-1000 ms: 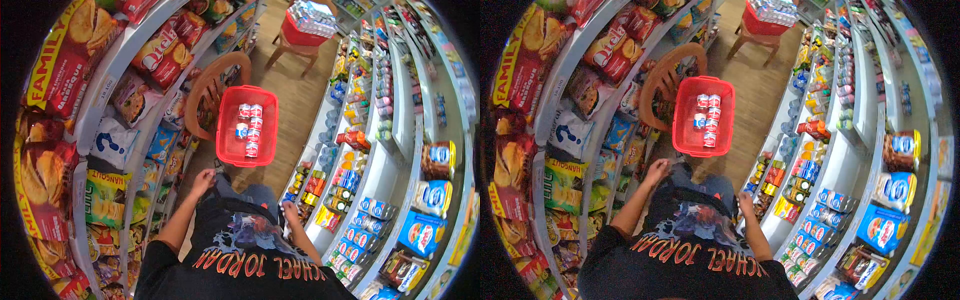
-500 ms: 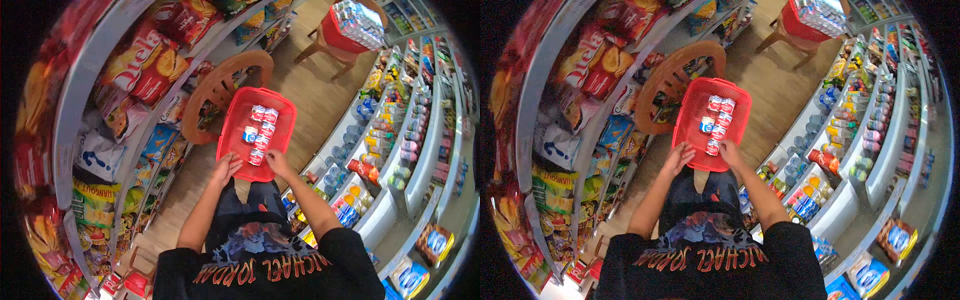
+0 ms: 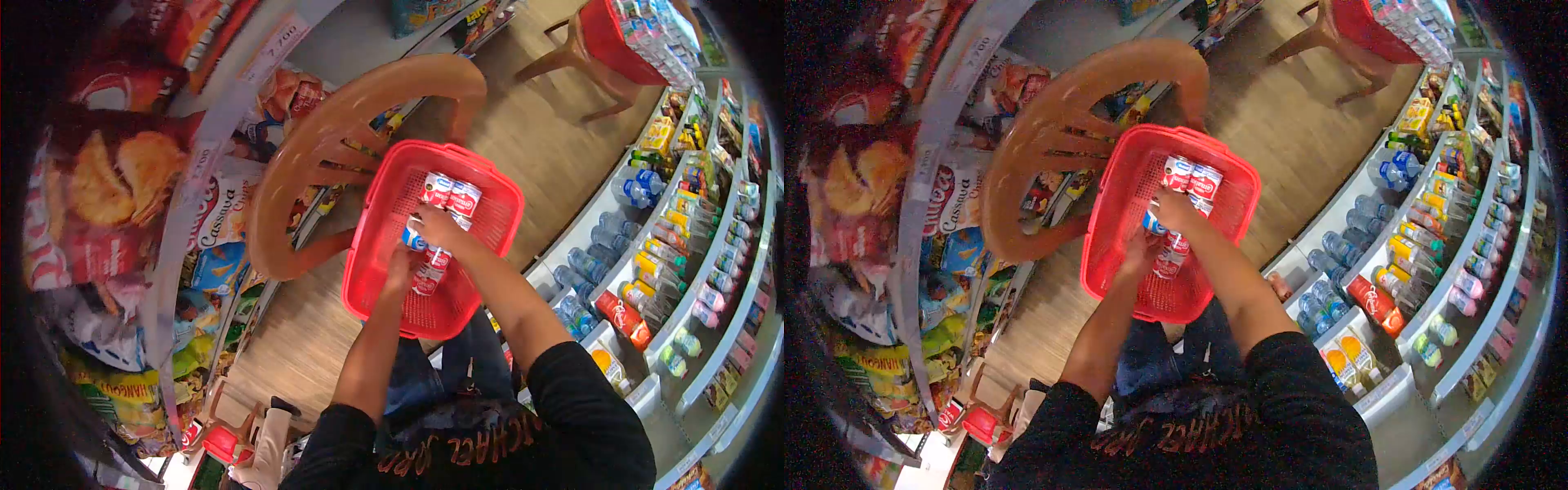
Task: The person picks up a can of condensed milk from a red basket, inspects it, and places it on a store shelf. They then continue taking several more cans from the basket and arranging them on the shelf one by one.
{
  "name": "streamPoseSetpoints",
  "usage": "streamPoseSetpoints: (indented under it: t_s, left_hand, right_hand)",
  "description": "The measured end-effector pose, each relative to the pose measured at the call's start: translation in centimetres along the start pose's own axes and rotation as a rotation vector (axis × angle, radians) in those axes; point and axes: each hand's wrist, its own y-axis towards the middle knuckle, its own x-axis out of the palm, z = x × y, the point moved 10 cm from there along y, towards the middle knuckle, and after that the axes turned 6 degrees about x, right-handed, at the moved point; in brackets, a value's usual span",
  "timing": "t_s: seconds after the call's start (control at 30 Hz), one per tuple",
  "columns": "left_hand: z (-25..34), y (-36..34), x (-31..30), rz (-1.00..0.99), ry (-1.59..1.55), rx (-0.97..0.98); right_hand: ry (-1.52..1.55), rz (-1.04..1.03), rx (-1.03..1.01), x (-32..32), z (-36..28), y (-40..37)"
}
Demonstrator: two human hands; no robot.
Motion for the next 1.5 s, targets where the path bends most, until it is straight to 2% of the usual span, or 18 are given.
streamPoseSetpoints:
  t_s: [0.1,0.17,0.2,0.27,0.3,0.37,0.43,0.5,0.6,0.63,0.7,0.77,0.83,0.9,0.97,1.2,1.27,1.5]
  left_hand:
    - [-1.3,2.4,-0.8,0.104,-0.055,-0.024]
    - [-0.5,3.0,1.3,-0.148,-0.216,0.07]
    - [-0.5,3.0,1.2,-0.149,-0.215,0.074]
    - [-1.7,2.0,-0.7,0.032,-0.213,-0.033]
    - [-0.6,0.3,0.1,0.027,-0.209,-0.028]
    - [2.4,-3.4,0.7,0.015,-0.254,0.168]
    - [4.2,-6.1,1.0,-0.017,-0.273,0.215]
    - [5.9,-9.0,1.1,-0.053,-0.295,0.264]
    - [10.0,-14.8,0.3,0.052,0.1,0.42]
    - [11.4,-17.4,0.3,0.034,0.103,0.429]
    - [18.3,-24.7,3.2,-0.001,0.856,0.922]
    - [22.0,-29.0,3.8,-0.057,0.946,1.044]
    - [24.2,-32.4,4.2,-0.262,0.966,1.17]
    - [26.5,-34.8,4.5,-0.361,0.949,1.163]
    - [28.7,-38.7,5.8,-0.537,0.828,1.294]
    - [31.2,-45.2,9.0,-0.824,0.668,1.162]
    - [30.3,-45.8,10.1,-0.959,0.463,1.055]
    - [25.4,-50.6,12.6,-1.213,0.471,0.793]
  right_hand:
    - [-0.113,-0.022,0.048,2.6,0.8,1.2]
    - [-0.141,-0.129,0.124,3.7,0.8,1.1]
    - [-0.118,-0.062,0.161,2.8,0.2,0.6]
    - [-0.047,-0.069,0.125,1.6,-1.3,0.0]
    - [0.023,-0.078,0.092,1.4,-1.8,-0.1]
    - [0.079,0.004,0.037,0.5,-3.2,-1.2]
    - [0.228,0.332,-0.11,-3.5,-5.4,-3.3]
    - [0.378,0.372,-0.102,-5.1,-6.5,-4.9]
    - [0.89,-0.041,0.392,-4.6,-7.5,-9.0]
    - [0.89,-0.021,0.384,-6.0,-9.3,-10.9]
    - [1.208,-0.111,0.531,-6.4,-11.8,-14.4]
    - [1.275,-0.123,0.453,-9.6,-16.2,-17.5]
    - [1.405,-0.075,0.383,-11.8,-20.7,-21.1]
    - [1.486,-0.092,0.329,-11.6,-22.6,-23.6]
    - [1.563,-0.102,0.27,-11.3,-25.0,-26.2]
    - [1.724,0.196,-0.15,-13.7,-35.2,-35.9]
    - [1.649,0.348,-0.191,-13.5,-36.3,-37.9]
    - [1.52,0.747,-0.263,-13.0,-38.4,-46.1]
